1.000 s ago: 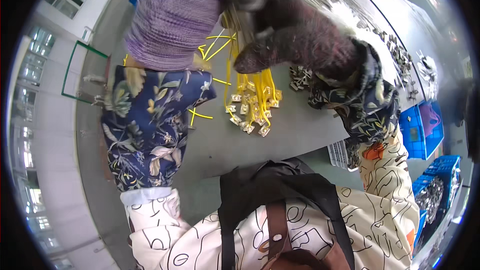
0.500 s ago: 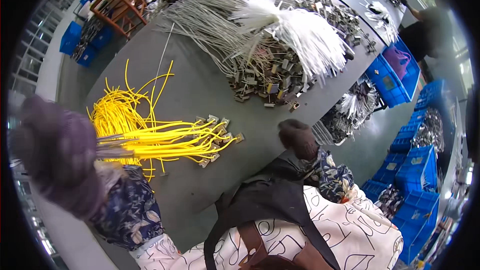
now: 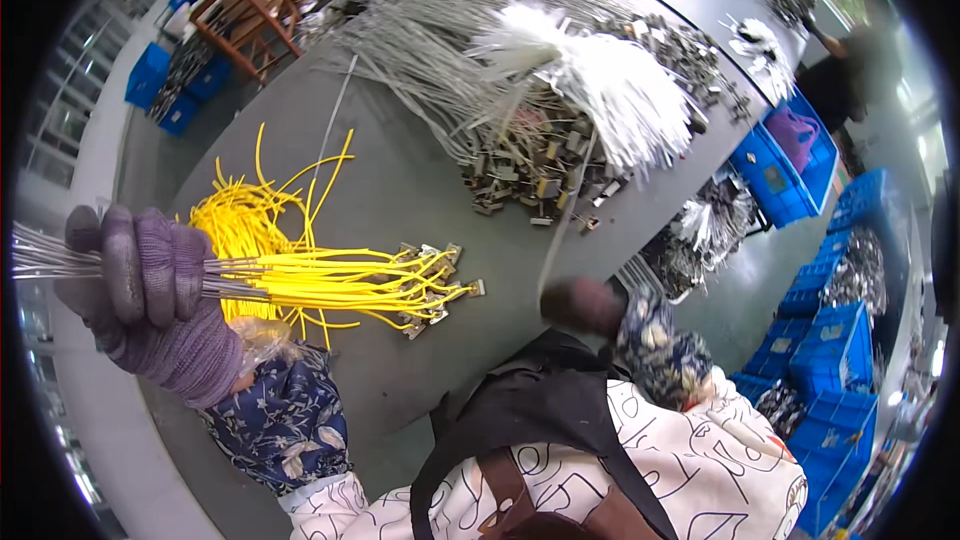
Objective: The person threads long metal wire assemblies into yellow plastic sleeves one by one by hand, gathers the assembled sleeved wires into a bundle, and places them onto the workbench.
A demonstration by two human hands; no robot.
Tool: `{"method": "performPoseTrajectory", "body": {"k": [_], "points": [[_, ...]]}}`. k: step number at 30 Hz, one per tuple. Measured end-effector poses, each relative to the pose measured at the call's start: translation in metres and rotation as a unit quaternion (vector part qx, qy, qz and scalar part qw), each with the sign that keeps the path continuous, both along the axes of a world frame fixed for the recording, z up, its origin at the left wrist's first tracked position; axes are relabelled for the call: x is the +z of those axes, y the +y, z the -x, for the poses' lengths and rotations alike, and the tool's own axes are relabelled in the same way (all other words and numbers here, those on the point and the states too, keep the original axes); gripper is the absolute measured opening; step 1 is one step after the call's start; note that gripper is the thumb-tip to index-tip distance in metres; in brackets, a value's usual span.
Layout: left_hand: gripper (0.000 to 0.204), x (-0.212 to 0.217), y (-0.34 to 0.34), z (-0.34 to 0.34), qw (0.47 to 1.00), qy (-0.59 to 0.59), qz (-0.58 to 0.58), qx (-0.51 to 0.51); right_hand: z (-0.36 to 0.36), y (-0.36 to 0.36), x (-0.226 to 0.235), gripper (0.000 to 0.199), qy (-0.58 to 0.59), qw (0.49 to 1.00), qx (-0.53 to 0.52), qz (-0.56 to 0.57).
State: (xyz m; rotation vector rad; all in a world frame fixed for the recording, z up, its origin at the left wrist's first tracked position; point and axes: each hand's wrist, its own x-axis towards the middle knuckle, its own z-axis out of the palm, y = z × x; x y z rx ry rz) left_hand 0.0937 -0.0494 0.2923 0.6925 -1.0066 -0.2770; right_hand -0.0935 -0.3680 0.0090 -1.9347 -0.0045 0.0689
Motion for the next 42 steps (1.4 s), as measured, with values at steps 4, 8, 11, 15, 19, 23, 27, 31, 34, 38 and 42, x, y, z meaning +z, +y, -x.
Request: {"method": "performPoseTrajectory", "body": {"k": [4,8,11,15,19,23,27,31,34,38,42], "points": [[0.047,0.008,-0.016,-0.002,0.984,-0.025,-0.074,-0.158,-0.023,0.008,-0.001,0.021,-0.088,0.913,0.35,0.188],[0.054,0.001,-0.026,0.01,0.988,0.128,-0.02,-0.079,-0.134,0.022,0.163,0.018,-0.229,0.929,0.269,0.111],[0.059,-0.012,-0.03,0.012,0.983,0.144,-0.115,0.006,-0.176,0.049,0.274,0.017,-0.269,0.949,0.157,0.049],[0.069,-0.02,-0.039,0.02,0.987,0.129,-0.076,-0.053,-0.168,0.08,0.364,0.016,-0.298,0.898,0.322,-0.041],[0.075,-0.011,-0.027,0.027,0.988,0.092,-0.074,-0.095,-0.148,0.066,0.37,0.014,-0.325,0.82,0.43,0.194],[0.05,-0.004,-0.037,0.016,0.995,0.063,0.005,-0.075,-0.129,0.008,0.358,0.014,-0.41,0.755,0.481,0.176],[0.041,-0.003,-0.02,0.018,0.989,0.043,-0.045,0.132,-0.122,0.016,0.348,0.012,-0.284,0.82,0.472,-0.157],[0.043,-0.002,-0.043,0.044,0.936,0.073,-0.059,0.339,-0.129,0.073,0.369,0.006,-0.372,0.715,0.553,-0.21],[0.045,0.001,-0.097,0.043,0.79,-0.068,0.076,0.604,-0.116,0.107,0.403,0.011,-0.542,0.671,0.505,-0.017],[0.045,0.007,-0.088,0.043,0.876,0.109,0.06,0.466,-0.111,0.142,0.404,0.017,-0.521,0.648,0.544,0.111],[0.046,0.011,-0.05,0.049,0.908,0.185,0.015,0.374,-0.134,0.114,0.368,0.023,-0.38,0.731,0.518,-0.232]]}}
